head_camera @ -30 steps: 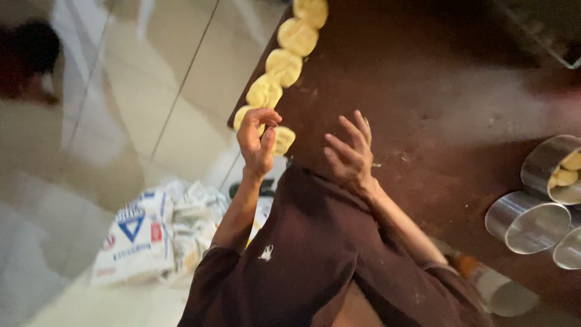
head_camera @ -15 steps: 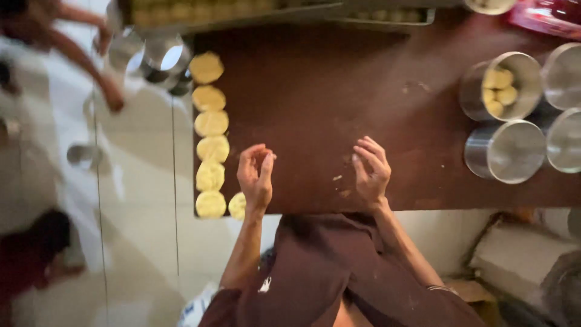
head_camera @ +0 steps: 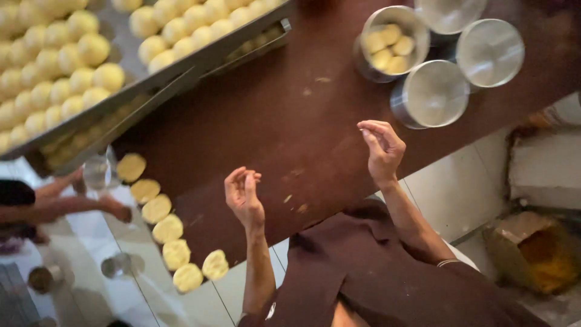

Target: Portion and place dough balls into circular cake molds and prepare additional dough pieces for baking.

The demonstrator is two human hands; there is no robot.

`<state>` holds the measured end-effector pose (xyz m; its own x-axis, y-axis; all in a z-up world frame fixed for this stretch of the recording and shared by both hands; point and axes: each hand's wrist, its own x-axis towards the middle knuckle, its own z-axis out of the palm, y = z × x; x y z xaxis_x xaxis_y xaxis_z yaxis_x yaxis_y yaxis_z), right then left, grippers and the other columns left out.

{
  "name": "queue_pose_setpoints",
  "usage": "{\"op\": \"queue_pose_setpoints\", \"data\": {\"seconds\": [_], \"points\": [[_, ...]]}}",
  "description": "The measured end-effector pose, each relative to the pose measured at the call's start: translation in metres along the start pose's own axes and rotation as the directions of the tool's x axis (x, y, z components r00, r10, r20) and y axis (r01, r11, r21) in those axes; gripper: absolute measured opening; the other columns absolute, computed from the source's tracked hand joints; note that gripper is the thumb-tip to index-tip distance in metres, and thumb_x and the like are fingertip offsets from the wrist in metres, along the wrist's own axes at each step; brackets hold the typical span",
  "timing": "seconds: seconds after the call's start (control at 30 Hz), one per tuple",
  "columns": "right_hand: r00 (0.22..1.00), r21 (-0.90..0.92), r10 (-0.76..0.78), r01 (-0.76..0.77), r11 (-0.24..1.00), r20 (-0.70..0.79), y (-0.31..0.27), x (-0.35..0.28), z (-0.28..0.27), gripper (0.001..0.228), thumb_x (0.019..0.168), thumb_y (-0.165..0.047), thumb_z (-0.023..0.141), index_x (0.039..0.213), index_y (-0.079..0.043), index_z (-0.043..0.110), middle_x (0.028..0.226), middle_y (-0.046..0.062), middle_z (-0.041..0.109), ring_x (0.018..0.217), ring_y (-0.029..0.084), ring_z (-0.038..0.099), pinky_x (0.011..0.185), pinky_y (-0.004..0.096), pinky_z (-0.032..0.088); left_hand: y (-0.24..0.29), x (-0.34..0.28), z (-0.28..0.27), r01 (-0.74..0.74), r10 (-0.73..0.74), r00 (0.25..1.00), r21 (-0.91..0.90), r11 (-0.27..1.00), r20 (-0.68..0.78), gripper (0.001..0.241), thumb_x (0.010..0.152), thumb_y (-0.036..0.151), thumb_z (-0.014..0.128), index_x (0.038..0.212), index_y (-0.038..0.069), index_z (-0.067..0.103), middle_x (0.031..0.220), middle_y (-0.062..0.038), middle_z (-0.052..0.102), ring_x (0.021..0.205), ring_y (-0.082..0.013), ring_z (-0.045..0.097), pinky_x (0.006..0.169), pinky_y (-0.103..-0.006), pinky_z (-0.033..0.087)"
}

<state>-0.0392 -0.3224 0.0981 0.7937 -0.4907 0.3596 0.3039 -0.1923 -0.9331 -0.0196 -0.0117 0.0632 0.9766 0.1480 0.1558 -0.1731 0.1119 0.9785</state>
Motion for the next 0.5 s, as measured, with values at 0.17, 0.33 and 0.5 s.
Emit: {"op": "queue_pose_setpoints", "data": {"seconds": [0.17,0.33,0.5], "points": [[0.999,0.061,0.006,-0.004,0.998,-0.031,0.016,0.031,-0.086,0.016,0.101,0.01,0.061,0.111,0.001,0.071,0.111,0.011,0.072,0.098,0.015,0.072,0.085,0.025,0.06,-0.003,-0.003,0.094,0.083,-0.084,0.996,0.073,0.994,0.009,0.018,0.104,0.006,0.057,0.121,0.003,0.062,0.104,-0.008,0.068,0.095,-0.0163,0.068,0.084,-0.0306,0.059],[0.995,0.178,0.098,-0.093,0.98,-0.022,0.02,0.073,-0.171,0.017,0.1,0.008,0.061,0.111,0.0,0.071,0.11,0.012,0.069,0.098,0.017,0.071,0.091,0.027,0.06,-0.004,-0.007,0.196,0.172,-0.174,0.985,0.092,0.981,0.016,0.017,0.104,0.006,0.057,0.12,0.004,0.063,0.104,-0.008,0.068,0.094,-0.016,0.067,0.084,-0.0303,0.057],[0.992,-0.178,-0.051,0.03,0.984,-0.116,0.031,0.125,-0.266,0.018,0.1,0.01,0.059,0.108,0.0,0.072,0.105,0.012,0.071,0.095,0.019,0.072,0.087,0.033,0.063,-0.004,-0.017,0.265,0.118,-0.125,0.991,0.135,0.984,0.05,0.017,0.102,0.01,0.062,0.118,0.005,0.065,0.104,-0.008,0.07,0.094,-0.0168,0.069,0.085,-0.031,0.061]]}}
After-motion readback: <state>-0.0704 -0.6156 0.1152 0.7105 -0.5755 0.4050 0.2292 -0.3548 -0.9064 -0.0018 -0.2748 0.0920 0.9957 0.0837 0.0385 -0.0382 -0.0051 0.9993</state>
